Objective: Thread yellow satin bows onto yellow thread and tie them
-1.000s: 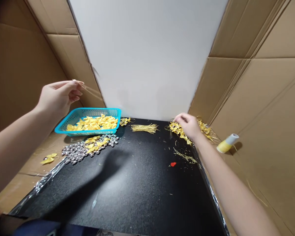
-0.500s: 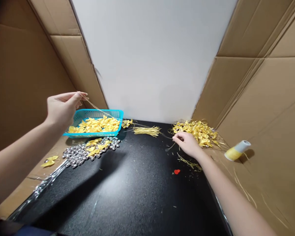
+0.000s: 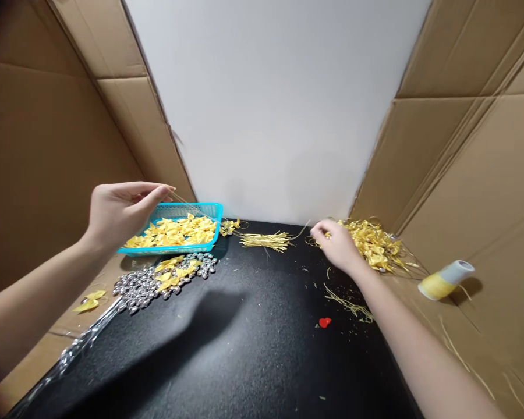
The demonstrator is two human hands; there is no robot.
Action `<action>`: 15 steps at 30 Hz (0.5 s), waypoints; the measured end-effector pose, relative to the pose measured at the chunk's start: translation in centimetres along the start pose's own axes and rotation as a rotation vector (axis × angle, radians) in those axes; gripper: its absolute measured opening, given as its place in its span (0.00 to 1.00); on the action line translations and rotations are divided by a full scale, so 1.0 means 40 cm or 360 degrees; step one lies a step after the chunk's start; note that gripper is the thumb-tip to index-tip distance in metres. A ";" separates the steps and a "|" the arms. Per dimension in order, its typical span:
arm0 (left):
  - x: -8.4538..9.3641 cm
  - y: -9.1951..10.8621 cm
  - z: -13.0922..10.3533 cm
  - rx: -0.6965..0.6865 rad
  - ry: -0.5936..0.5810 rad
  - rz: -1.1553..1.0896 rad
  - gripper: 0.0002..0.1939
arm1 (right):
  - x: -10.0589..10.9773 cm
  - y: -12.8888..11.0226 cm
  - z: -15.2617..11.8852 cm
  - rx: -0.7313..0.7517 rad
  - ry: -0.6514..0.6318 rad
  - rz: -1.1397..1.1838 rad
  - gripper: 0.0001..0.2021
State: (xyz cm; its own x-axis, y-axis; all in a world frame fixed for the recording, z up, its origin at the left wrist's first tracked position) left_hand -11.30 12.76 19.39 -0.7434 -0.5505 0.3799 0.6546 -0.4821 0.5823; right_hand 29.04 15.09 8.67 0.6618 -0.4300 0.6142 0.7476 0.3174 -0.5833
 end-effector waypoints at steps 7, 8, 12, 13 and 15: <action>0.014 -0.019 -0.005 0.0063 0.0058 -0.0011 0.14 | -0.040 0.020 -0.018 0.0006 -0.0268 -0.0354 0.12; 0.015 -0.016 -0.007 0.0062 0.0056 -0.0011 0.14 | -0.051 0.029 -0.017 -0.0006 -0.0302 -0.0361 0.12; 0.022 0.005 -0.011 0.0037 0.0067 -0.0045 0.13 | -0.092 0.063 -0.013 -0.0104 -0.0386 -0.0411 0.12; 0.024 0.014 -0.012 0.0032 0.0078 -0.0064 0.13 | -0.102 0.069 -0.014 -0.0131 -0.0404 -0.0436 0.12; 0.029 0.037 -0.013 0.0026 0.0090 -0.0078 0.13 | -0.125 0.074 -0.020 -0.0181 -0.0442 -0.0494 0.11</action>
State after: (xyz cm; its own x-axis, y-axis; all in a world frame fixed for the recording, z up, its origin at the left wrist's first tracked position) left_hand -11.10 11.05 20.30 -0.7653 -0.5642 0.3097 0.6148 -0.4984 0.6113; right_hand 27.90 17.52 3.44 0.4079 -0.2418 0.8804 0.9130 0.1071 -0.3936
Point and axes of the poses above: each hand's wrist, its own z-axis towards the middle knuckle, its own x-axis out of the back of the hand, y = z × x, the point moved 4 cm from there along z, towards the middle knuckle, and after that the axes turned 6 degrees about -z, right-handed, at the moved point
